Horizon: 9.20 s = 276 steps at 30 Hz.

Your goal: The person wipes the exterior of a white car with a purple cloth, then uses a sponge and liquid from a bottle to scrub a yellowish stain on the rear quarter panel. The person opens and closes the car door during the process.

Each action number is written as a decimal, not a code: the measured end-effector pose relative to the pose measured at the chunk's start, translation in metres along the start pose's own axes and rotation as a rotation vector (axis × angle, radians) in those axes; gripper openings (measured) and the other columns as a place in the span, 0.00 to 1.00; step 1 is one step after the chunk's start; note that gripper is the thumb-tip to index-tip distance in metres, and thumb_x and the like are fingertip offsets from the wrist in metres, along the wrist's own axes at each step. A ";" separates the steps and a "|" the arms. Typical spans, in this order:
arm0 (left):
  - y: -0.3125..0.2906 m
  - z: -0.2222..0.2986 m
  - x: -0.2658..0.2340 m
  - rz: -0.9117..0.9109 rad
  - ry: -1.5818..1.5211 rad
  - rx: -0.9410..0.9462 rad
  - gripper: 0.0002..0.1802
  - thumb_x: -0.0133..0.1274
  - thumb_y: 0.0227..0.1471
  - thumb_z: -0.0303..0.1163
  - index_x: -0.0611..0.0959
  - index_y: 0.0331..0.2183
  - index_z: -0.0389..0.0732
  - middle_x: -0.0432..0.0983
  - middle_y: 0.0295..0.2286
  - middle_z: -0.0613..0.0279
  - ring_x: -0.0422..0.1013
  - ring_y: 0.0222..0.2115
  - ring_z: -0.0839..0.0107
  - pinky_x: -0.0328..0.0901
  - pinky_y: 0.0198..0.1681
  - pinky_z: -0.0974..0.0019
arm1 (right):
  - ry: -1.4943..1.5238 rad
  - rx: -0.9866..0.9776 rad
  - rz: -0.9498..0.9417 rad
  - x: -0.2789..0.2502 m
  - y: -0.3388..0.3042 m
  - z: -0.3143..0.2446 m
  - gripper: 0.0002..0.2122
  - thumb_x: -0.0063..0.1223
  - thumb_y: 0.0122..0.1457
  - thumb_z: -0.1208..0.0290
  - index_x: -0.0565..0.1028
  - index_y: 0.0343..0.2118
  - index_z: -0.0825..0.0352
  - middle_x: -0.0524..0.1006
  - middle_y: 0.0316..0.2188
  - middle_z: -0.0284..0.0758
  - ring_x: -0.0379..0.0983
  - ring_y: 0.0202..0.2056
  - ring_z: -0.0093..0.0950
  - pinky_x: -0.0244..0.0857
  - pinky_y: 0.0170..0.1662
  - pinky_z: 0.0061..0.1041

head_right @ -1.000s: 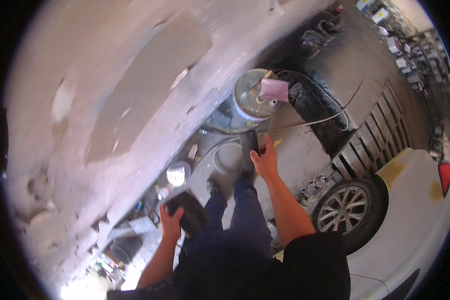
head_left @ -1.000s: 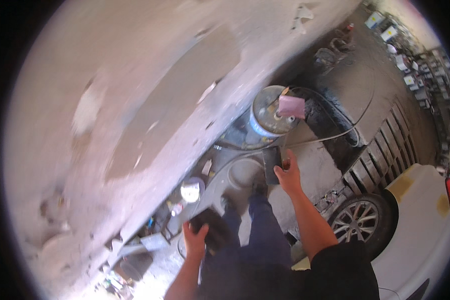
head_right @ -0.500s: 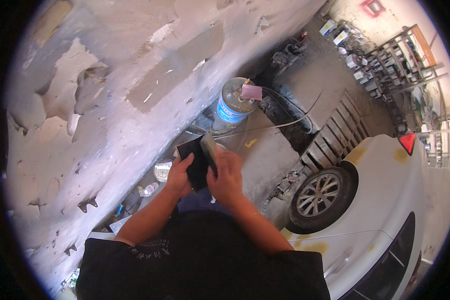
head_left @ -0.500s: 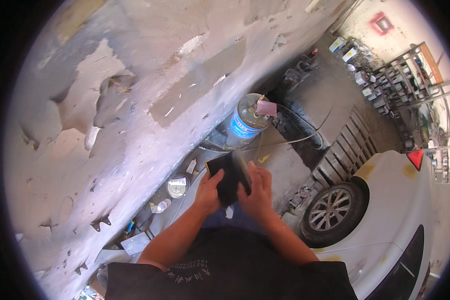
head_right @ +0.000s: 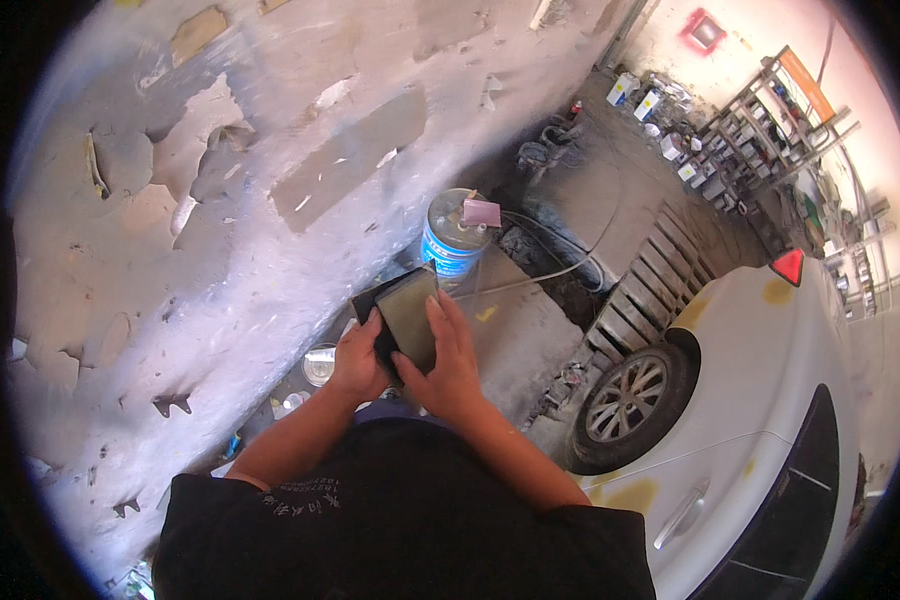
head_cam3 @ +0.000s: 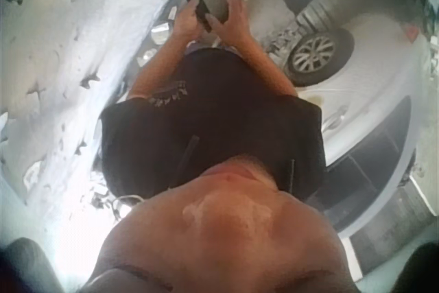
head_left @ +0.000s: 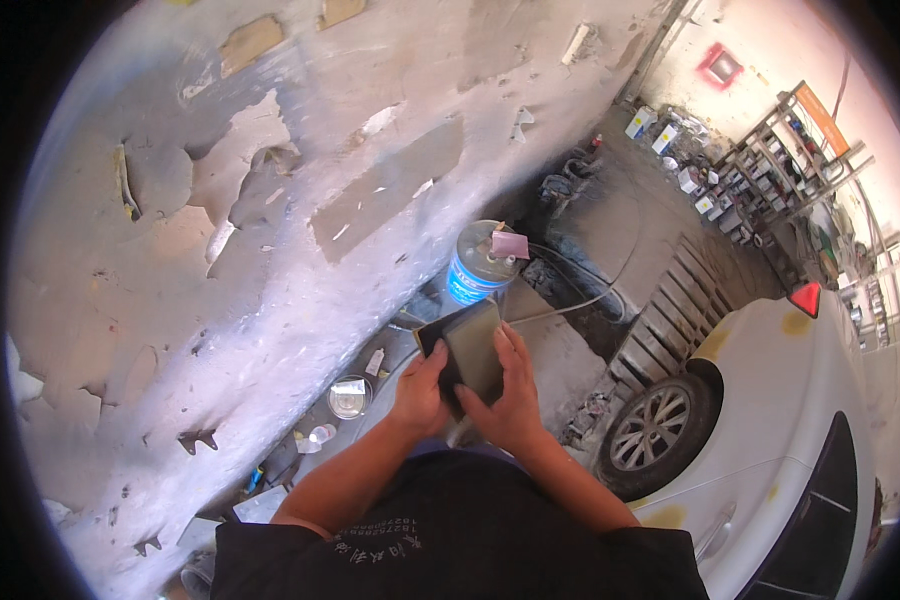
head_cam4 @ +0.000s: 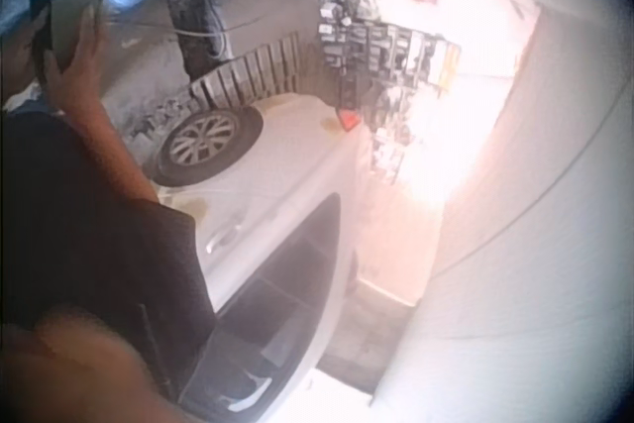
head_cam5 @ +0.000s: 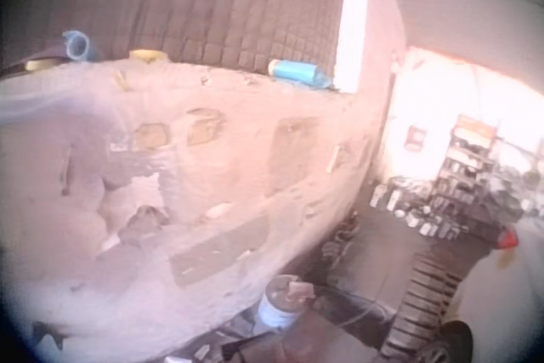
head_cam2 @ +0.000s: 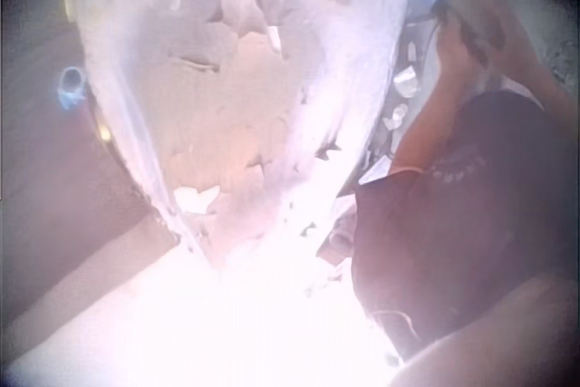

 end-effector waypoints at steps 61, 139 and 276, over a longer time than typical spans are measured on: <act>-0.025 -0.055 0.037 0.216 0.628 0.177 0.22 0.57 0.59 0.33 0.75 0.53 0.38 0.79 0.37 0.62 0.75 0.32 0.73 0.71 0.33 0.68 | -0.073 -0.026 -0.006 -0.071 -0.031 -0.021 0.42 0.65 0.51 0.69 0.55 0.67 0.72 0.61 0.63 0.52 0.58 0.64 0.50 0.54 0.66 0.42; -0.758 -0.092 -0.202 1.609 -0.294 1.303 0.56 0.66 0.53 0.38 0.46 0.67 0.34 0.68 0.51 0.48 0.65 0.55 0.60 0.60 0.60 0.53 | 0.671 -0.676 -2.113 0.395 -0.425 -0.487 0.36 0.60 0.61 0.54 0.58 0.66 0.68 0.75 0.53 0.52 0.74 0.54 0.47 0.67 0.55 0.39; -0.231 -0.105 -0.802 0.345 2.055 -0.515 0.46 0.62 0.51 0.39 0.58 0.65 0.37 0.64 0.54 0.31 0.60 0.58 0.36 0.60 0.60 0.47 | 0.107 1.957 -0.266 0.334 -0.637 -0.188 0.38 0.49 0.63 0.41 0.57 0.67 0.64 0.77 0.48 0.56 0.74 0.51 0.53 0.66 0.55 0.43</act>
Point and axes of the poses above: each hand's wrist, its own y-axis towards the middle knuckle, its own x-axis out of the palm, z = x × y, the point moved 2 cm from there along y, towards the middle knuckle
